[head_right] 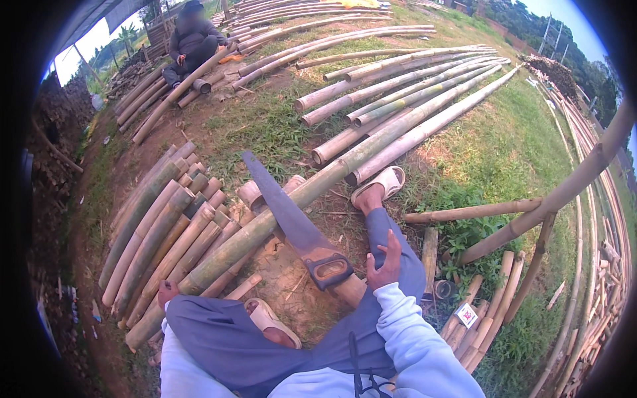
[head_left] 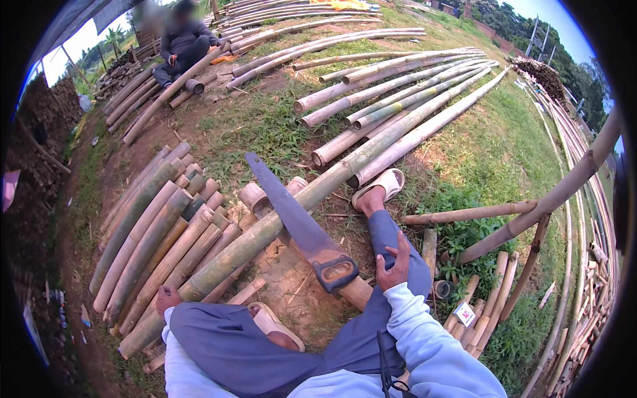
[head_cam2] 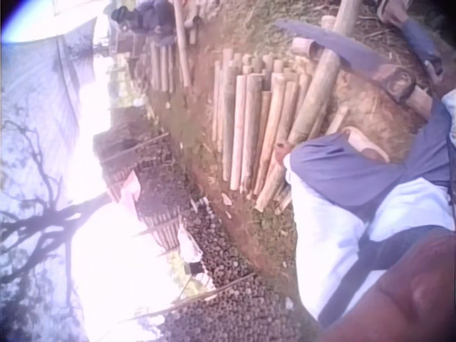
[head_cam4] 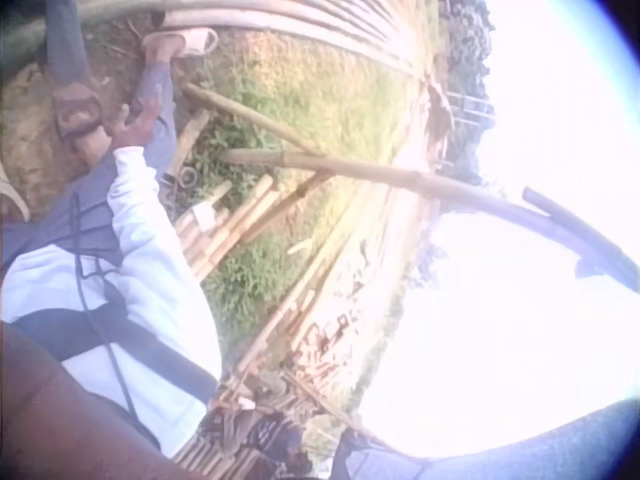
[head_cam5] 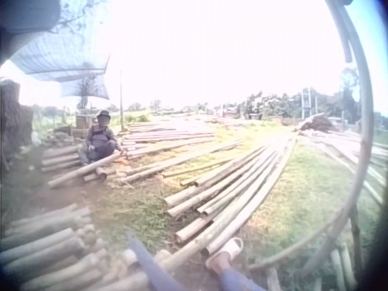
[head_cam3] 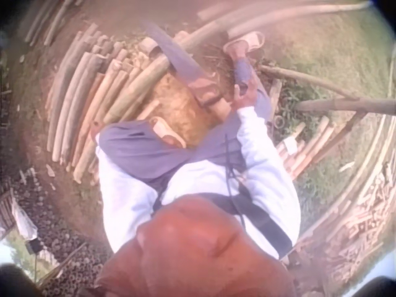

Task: The person sits on the ground and uses a hand saw to cut a bamboo pole resting on a wooden block. They repeatedly position the saw, cut through the bamboo, and adjust the pole to continue cutting.

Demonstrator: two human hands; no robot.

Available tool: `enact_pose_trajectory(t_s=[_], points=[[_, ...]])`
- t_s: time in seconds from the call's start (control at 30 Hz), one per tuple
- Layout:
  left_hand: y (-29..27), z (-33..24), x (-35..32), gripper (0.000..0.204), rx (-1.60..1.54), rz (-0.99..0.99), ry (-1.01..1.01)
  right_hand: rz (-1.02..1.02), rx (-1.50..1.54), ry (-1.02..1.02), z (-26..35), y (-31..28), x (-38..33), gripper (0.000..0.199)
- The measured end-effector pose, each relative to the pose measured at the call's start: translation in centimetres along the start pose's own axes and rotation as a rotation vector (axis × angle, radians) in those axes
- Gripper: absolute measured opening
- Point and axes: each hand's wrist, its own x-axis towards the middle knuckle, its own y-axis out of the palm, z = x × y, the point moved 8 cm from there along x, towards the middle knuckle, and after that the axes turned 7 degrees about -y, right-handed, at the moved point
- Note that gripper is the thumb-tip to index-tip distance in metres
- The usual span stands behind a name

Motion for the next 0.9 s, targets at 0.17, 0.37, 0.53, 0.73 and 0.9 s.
enact_pose_trajectory(t_s=[0.17, 0.37, 0.53, 0.73, 0.9], points=[[0.3, 0.5, 0.2, 0.030, 0.006, 0.008, -0.014, 0.020, -0.023, 0.028, -0.6, 0.5, -0.5, 0.083], [0.5, 1.0, 0.5, 0.030, 0.000, -0.010, -0.011, 0.034, -0.014, 0.073, -0.6, 0.7, -0.8, 0.085], [0.9, 0.8, 0.4, 0.029, -0.004, 0.011, -0.008, 0.032, -0.035, 0.069, -0.3, 0.5, -0.6, 0.085], [0.5, 0.7, 0.3, 0.026, -0.013, -0.006, 0.013, 0.038, -0.033, 0.070, 0.0, 0.7, -0.6, 0.085], [0.3, 0.4, 0.1, 0.027, 0.017, -0.010, 0.006, 0.039, -0.029, 0.071, -0.3, 0.7, -0.7, 0.085]])
